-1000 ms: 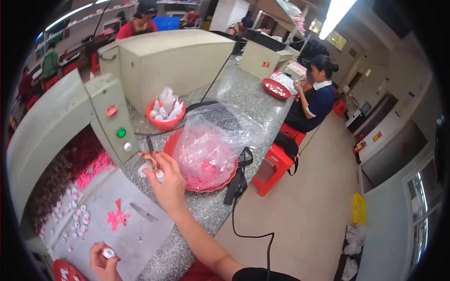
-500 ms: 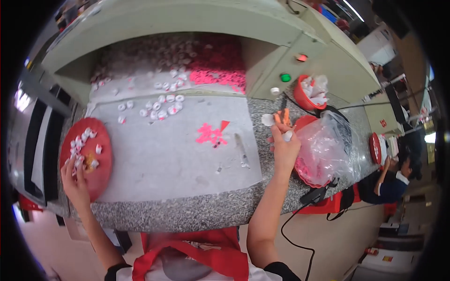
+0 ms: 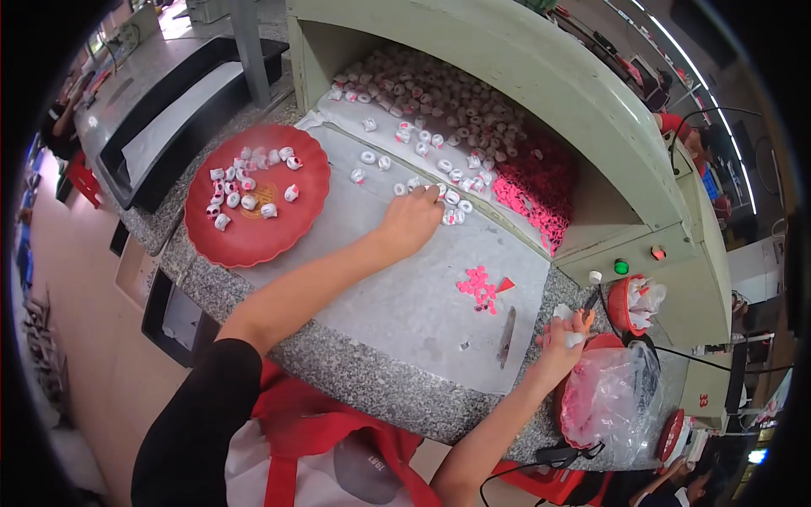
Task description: The recorder is gluing small pink bows onto white toy heads at a factory workstation.
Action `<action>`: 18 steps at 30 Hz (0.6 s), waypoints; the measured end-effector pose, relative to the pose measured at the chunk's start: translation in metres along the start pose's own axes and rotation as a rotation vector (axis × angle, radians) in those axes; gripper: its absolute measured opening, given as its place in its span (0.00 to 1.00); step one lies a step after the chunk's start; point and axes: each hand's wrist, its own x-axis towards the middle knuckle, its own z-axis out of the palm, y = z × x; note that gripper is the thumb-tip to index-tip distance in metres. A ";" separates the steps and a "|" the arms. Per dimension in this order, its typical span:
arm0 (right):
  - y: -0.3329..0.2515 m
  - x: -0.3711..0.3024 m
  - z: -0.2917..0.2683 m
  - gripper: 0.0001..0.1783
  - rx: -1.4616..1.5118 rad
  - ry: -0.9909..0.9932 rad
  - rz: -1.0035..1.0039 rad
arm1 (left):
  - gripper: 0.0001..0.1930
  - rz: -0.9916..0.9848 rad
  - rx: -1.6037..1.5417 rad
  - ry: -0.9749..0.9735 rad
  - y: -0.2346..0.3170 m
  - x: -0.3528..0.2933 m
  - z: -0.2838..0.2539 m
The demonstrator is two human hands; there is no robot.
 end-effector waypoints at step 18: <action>0.000 -0.001 0.026 0.19 0.271 -0.302 0.231 | 0.19 -0.499 -1.866 -0.401 0.055 -0.078 -0.058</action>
